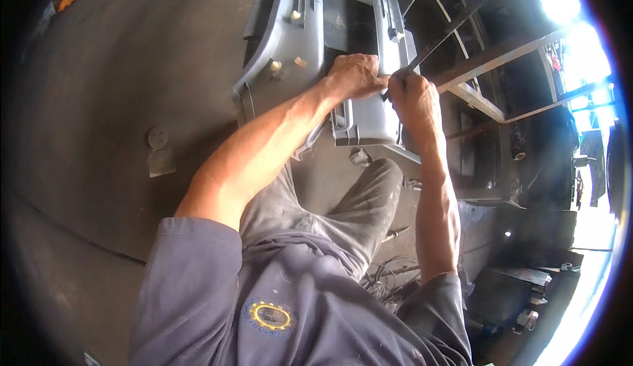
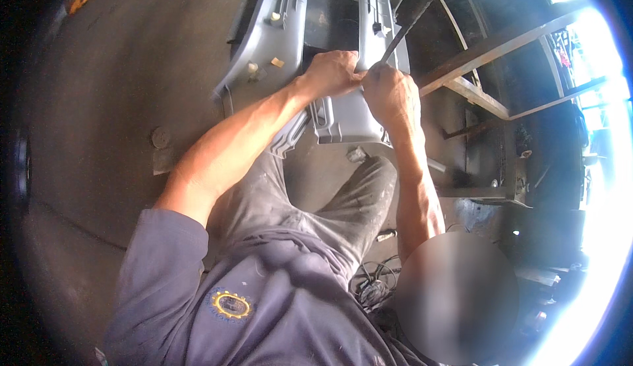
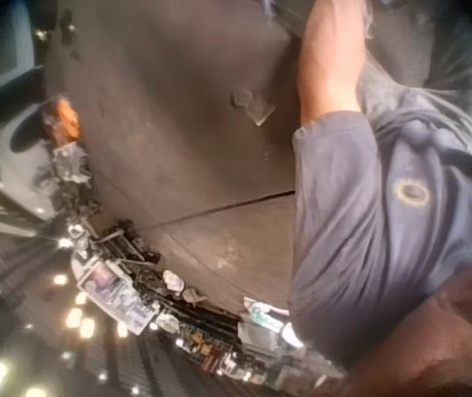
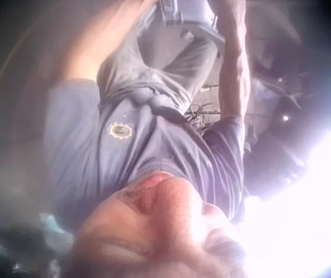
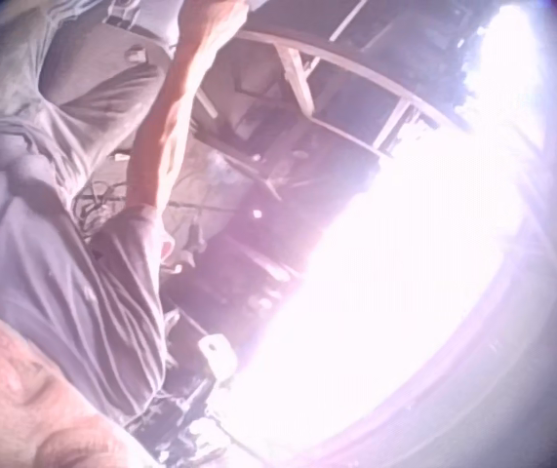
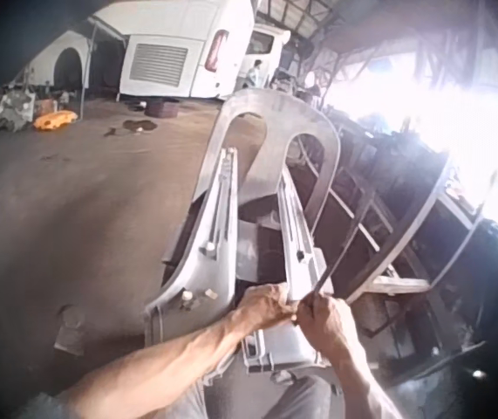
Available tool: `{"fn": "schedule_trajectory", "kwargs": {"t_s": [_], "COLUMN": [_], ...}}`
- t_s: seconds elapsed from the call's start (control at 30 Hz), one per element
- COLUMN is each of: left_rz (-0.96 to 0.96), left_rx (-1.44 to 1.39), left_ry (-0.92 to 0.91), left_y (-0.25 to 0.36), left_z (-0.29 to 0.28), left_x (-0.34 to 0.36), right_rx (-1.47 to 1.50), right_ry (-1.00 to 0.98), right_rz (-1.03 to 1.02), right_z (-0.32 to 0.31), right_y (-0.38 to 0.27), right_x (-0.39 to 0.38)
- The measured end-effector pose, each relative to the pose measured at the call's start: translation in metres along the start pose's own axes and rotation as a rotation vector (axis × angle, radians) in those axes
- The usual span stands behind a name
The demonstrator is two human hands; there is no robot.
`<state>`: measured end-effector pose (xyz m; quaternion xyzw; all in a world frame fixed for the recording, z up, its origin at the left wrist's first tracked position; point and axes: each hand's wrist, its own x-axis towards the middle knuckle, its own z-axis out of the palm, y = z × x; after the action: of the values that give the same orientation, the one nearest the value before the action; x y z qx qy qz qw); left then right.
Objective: The person uses a soldering iron and pliers to repair a detached plastic bumper. They heat the plastic and use pliers to press and shape the material, then inspect the repaired area.
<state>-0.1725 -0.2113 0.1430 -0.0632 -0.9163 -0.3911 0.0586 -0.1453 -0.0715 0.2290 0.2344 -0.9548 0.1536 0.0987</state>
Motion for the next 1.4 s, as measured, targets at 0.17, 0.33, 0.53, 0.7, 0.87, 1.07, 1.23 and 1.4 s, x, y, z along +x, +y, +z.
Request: {"fn": "schedule_trajectory", "kwargs": {"t_s": [0.17,0.33,0.53,0.7,0.87,1.07,1.23,1.4], "left_rz": [-0.164,-0.279,-0.083,-0.145,-0.169,-0.085,-0.075,0.002], "left_rx": [-0.113,-0.010,0.372,0.385,0.448,0.495,0.536,0.438], "left_ry": [0.065,-0.143,0.091,-0.046,-0.078,-0.050,-0.065,-0.109], "left_y": [-0.005,0.046,-0.003,0.012,0.015,0.018,0.015,0.013], "left_z": [0.001,-0.046,-0.013,-0.008,0.002,-0.004,0.001,-0.001], "left_x": [0.021,0.041,0.074,0.068,0.060,0.070,0.078,0.076], "right_rx": [0.028,0.156,0.203,0.192,0.342,1.716,2.253,2.081], "right_ry": [-0.016,0.027,-0.014,-0.195,-0.360,-0.041,0.442,0.686], "right_rz": [-0.026,0.074,-0.074,0.089,0.278,1.642,1.797,2.040], "right_z": [0.006,0.006,0.013,0.010,-0.005,-0.024,0.002,0.005], "right_y": [0.012,0.013,0.006,-0.005,-0.021,-0.057,-0.081,-0.087], "right_x": [-0.007,-0.008,-0.019,-0.027,-0.035,-0.057,-0.001,0.016]}}
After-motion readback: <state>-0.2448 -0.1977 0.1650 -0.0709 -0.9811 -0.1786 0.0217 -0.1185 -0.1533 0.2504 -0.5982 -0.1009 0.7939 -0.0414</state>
